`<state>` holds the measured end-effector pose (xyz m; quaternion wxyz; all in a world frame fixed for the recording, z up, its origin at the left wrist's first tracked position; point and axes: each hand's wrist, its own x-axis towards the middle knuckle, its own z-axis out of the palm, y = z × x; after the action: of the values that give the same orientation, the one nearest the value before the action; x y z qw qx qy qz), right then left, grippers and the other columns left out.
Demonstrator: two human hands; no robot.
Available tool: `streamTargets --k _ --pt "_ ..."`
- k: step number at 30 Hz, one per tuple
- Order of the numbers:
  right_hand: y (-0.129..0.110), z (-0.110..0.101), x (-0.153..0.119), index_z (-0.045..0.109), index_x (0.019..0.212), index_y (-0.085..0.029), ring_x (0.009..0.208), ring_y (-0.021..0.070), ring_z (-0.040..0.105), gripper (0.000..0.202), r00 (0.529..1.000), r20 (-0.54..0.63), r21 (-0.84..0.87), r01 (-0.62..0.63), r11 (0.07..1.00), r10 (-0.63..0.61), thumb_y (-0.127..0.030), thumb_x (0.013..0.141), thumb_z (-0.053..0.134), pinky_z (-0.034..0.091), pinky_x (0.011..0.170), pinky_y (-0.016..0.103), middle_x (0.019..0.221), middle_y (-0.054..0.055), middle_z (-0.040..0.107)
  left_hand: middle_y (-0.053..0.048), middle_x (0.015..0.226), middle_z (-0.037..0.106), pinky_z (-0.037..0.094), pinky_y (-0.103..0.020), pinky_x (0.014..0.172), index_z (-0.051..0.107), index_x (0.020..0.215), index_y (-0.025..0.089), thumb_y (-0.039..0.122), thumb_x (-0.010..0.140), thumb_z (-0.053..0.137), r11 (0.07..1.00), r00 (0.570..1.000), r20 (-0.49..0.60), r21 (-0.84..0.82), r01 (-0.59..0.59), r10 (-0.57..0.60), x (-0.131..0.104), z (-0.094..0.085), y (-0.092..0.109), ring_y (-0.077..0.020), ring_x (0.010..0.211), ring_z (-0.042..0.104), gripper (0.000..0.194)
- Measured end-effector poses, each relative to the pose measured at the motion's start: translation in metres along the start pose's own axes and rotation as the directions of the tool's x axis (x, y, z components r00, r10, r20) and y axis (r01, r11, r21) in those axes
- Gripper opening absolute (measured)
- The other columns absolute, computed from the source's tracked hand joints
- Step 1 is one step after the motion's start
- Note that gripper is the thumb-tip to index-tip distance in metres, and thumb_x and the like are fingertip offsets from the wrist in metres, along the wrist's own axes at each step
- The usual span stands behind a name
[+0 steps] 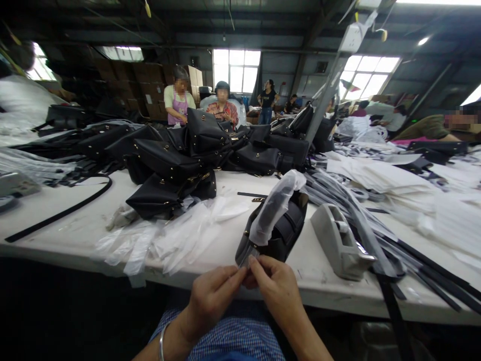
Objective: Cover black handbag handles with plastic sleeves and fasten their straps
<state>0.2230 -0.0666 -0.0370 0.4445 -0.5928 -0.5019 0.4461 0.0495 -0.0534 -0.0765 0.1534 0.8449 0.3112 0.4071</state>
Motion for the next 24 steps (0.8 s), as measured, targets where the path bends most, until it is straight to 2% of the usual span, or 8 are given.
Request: streamTargets --k 3,6,11,14,17,19,21,24 --pt "0.000 -0.005 0.001 0.070 0.070 -0.016 0.062 0.0194 0.066 0.046 0.999 0.051 0.072 -0.017 0.997 0.013 -0.059 0.084 0.063 0.053 0.060 0.026 0.063 0.006 0.070 -0.011 0.098 0.074 0.054 -0.030 0.080 0.075 0.110 0.023 0.022 0.094 0.056 0.930 0.947 -0.108 -0.252 0.268 -0.302 0.006 -0.004 0.008 -0.0231 0.090 0.070 0.025" --pt "0.001 -0.008 0.003 0.069 0.066 -0.016 0.058 0.0159 0.060 0.045 0.998 0.058 0.001 0.028 1.000 -0.028 -0.055 0.088 0.061 0.047 0.056 0.023 0.060 0.003 0.066 -0.010 0.091 0.074 0.053 -0.030 0.076 0.075 0.097 0.019 0.034 0.094 0.056 0.715 0.822 0.011 -0.487 0.502 -0.570 0.017 -0.004 0.014 -0.0229 0.084 0.068 0.024" --pt "0.001 -0.006 0.001 0.065 0.061 -0.018 0.058 0.0145 0.056 0.042 0.969 -0.008 -0.320 0.233 0.918 -0.249 -0.041 0.095 0.055 0.038 0.056 0.025 0.059 0.000 0.061 -0.008 0.085 0.072 0.055 -0.029 0.068 0.065 0.096 0.015 0.047 0.080 0.073 0.256 0.680 0.372 -0.728 0.636 -0.632 0.025 0.009 0.016 -0.0197 0.073 0.069 0.036" --pt "-0.001 -0.017 -0.003 0.072 0.071 -0.020 0.065 0.0166 0.061 0.036 0.934 0.023 -0.432 0.330 0.839 -0.356 -0.037 0.096 0.054 0.041 0.063 0.027 0.068 0.002 0.068 -0.003 0.074 0.066 0.047 -0.020 0.049 0.065 0.097 0.015 0.050 0.072 0.079 0.181 0.612 0.387 -0.726 0.664 -0.690 0.022 0.018 0.016 -0.0123 0.057 0.059 0.046" --pt "0.003 -0.059 -0.002 0.074 0.079 -0.023 0.064 0.0184 0.063 0.032 0.906 -0.184 -0.481 0.255 0.839 -0.381 -0.042 0.095 0.055 0.045 0.065 0.027 0.069 0.002 0.069 0.005 0.056 0.054 0.028 -0.015 0.037 0.067 0.099 0.015 0.056 0.067 0.080 0.187 0.547 0.340 -0.695 0.694 -0.765 0.017 0.022 0.018 -0.0066 0.042 0.041 0.054" --pt "0.012 -0.105 0.004 0.075 0.092 -0.023 0.082 0.0225 0.068 0.029 0.794 -0.463 -0.521 0.116 0.846 -0.394 -0.045 0.091 0.056 0.049 0.080 0.031 0.085 0.004 0.074 0.004 0.057 0.054 0.023 -0.015 0.037 0.068 0.098 0.015 0.057 0.066 0.080 0.198 0.522 0.299 -0.689 0.697 -0.799 0.015 0.023 0.020 -0.0053 0.042 0.036 0.055" --pt "0.027 -0.155 0.014 0.073 0.106 -0.023 0.120 0.0274 0.058 0.034 0.680 -0.616 -0.554 -0.014 0.832 -0.399 -0.045 0.088 0.055 0.039 0.106 0.038 0.126 0.008 0.067 0.001 0.066 0.060 0.022 -0.015 0.038 0.069 0.097 0.015 0.056 0.066 0.081 0.223 0.520 0.256 -0.690 0.689 -0.815 0.014 0.023 0.022 -0.0054 0.045 0.038 0.053" --pt "0.050 -0.214 0.031 0.077 0.091 -0.020 0.137 0.0344 0.042 0.031 0.657 -0.707 -0.477 -0.168 0.863 -0.262 -0.046 0.078 0.064 0.027 0.115 0.045 0.141 0.012 0.056 -0.002 0.074 0.065 0.027 -0.017 0.040 0.070 0.096 0.015 0.056 0.065 0.082 0.250 0.532 0.225 -0.693 0.676 -0.816 0.013 0.026 0.022 -0.0072 0.048 0.043 0.052"
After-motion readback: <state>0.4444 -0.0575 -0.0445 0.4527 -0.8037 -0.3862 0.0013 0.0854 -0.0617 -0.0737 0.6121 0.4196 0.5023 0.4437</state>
